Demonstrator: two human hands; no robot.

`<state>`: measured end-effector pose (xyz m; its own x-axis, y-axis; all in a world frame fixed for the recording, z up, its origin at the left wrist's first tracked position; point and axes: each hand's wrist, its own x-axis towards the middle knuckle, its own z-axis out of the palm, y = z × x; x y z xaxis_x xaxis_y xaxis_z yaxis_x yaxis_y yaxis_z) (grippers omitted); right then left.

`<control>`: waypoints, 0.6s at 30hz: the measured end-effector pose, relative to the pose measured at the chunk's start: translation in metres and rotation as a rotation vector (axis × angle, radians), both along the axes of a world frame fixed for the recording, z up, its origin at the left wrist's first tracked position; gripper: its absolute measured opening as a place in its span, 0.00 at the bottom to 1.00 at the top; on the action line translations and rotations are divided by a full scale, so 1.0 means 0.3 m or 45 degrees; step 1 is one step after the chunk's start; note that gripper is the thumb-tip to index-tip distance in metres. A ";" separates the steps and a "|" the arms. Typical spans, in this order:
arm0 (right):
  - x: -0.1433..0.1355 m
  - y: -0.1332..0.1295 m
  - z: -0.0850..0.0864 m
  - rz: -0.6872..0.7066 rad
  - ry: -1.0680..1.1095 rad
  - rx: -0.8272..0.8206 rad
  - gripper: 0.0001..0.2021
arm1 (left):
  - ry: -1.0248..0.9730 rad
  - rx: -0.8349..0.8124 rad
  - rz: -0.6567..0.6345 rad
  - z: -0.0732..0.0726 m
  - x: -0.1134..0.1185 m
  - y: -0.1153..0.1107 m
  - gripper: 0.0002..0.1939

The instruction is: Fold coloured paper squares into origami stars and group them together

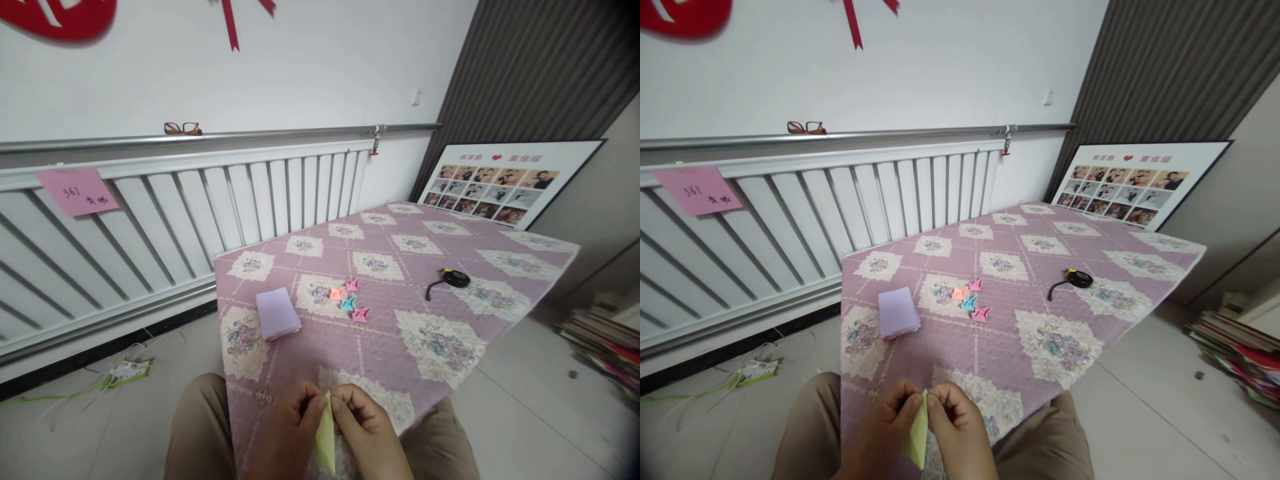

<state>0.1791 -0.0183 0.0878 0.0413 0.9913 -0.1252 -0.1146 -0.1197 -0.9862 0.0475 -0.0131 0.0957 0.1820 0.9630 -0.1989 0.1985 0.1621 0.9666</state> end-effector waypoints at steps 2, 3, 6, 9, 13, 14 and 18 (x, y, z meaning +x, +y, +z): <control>-0.004 -0.003 0.000 0.010 0.027 -0.002 0.24 | 0.045 0.092 0.069 -0.010 0.004 0.000 0.14; -0.006 -0.005 -0.001 0.007 0.028 0.006 0.24 | 0.059 0.127 0.099 -0.017 0.005 0.000 0.13; -0.013 -0.012 0.000 -0.026 -0.014 0.032 0.24 | 0.092 0.188 0.143 -0.036 0.008 -0.001 0.12; -0.020 -0.016 0.005 -0.063 -0.100 0.077 0.24 | 0.136 0.258 0.148 -0.052 0.007 -0.004 0.11; -0.019 -0.015 0.006 -0.076 -0.152 0.093 0.23 | 0.136 0.272 0.128 -0.062 0.005 -0.008 0.11; -0.016 -0.014 0.003 -0.078 -0.166 0.102 0.23 | 0.101 0.254 0.115 -0.060 0.005 -0.008 0.10; -0.006 -0.013 -0.009 -0.049 -0.277 0.176 0.19 | -0.065 0.153 0.079 -0.035 0.004 0.001 0.08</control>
<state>0.1773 -0.0222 0.0851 0.0902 0.9955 0.0275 0.1005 0.0184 -0.9948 0.0488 -0.0127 0.0851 0.1280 0.9891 -0.0733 0.1418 0.0549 0.9884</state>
